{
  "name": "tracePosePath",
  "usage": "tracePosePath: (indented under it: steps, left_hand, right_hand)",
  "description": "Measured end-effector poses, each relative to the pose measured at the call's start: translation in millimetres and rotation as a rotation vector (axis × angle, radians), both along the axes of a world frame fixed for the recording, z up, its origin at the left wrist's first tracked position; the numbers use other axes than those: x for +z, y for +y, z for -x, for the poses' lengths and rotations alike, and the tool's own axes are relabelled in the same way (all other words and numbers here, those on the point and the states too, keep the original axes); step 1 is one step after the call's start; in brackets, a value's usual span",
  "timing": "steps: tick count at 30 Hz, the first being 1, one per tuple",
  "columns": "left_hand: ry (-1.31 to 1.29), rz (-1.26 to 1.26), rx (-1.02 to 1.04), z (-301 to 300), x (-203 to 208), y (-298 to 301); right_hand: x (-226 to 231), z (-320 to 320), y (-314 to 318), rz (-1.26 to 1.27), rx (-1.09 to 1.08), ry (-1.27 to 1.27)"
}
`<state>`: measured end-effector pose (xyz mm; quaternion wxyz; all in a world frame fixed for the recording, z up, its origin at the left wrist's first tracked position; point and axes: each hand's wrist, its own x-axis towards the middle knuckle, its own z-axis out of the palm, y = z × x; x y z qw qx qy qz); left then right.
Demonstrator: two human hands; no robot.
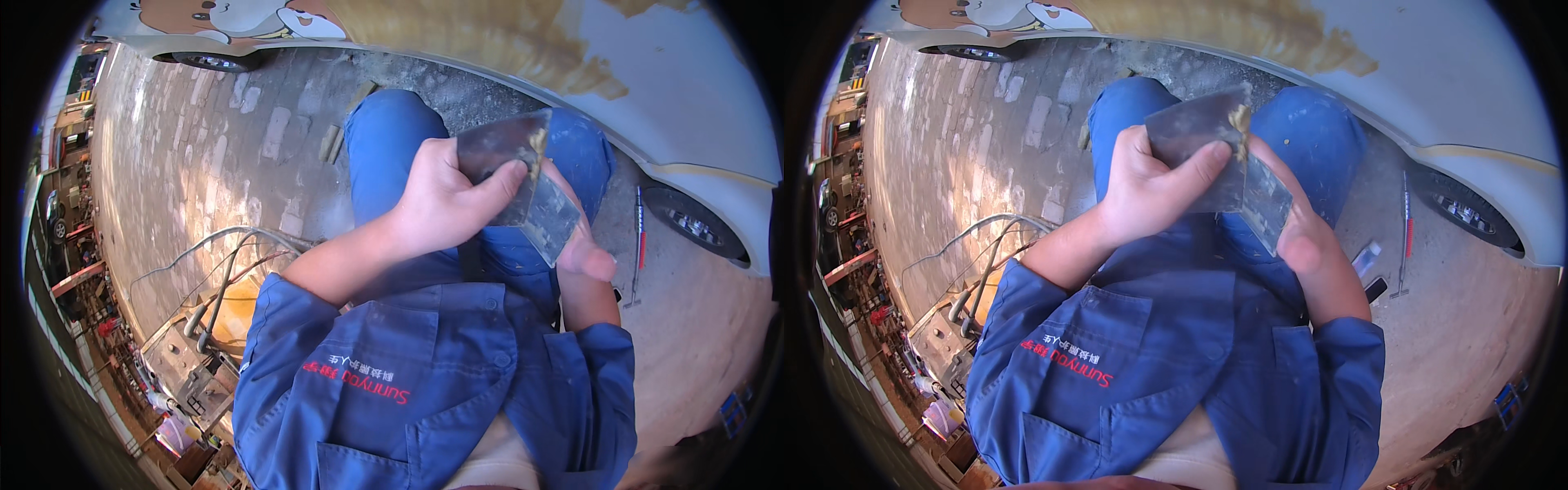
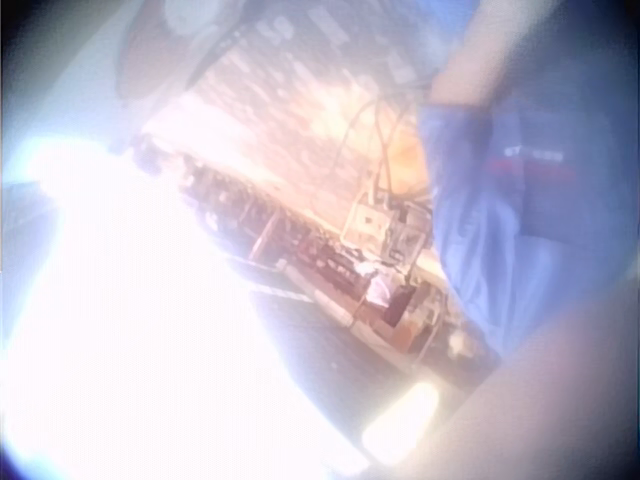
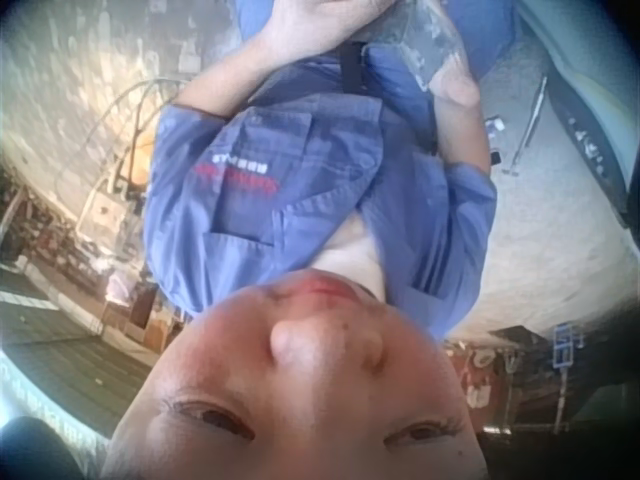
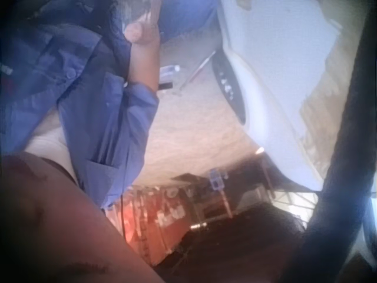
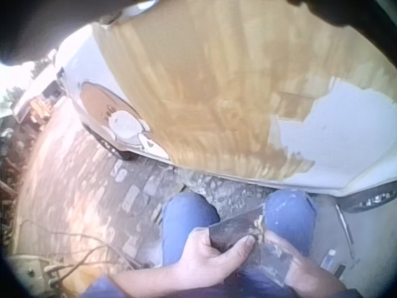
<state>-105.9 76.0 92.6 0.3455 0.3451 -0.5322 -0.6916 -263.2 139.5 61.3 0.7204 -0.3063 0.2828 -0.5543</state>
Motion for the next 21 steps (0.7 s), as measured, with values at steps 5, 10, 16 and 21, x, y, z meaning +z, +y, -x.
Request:
tracePosePath:
  steps: [5, 10, 16, 21]
  left_hand:
    - [-0.057, 0.141, -0.208, -5, -5, -1]
    - [0.111, -0.252, -0.233, -20, -11, -23]
    - [0.149, -0.305, -0.188, -34, -10, -35]
    - [-0.116, -0.185, -0.49, -36, 2, -38]
  right_hand:
    - [-1, 8, 3, -0.012, 0.088, -0.033]
    - [-2, 26, -6, 0.345, 0.113, 0.559]
    - [18, 39, -14, 0.627, -0.077, 1.345]
    - [31, 40, -23, 0.691, -0.176, 1.709]
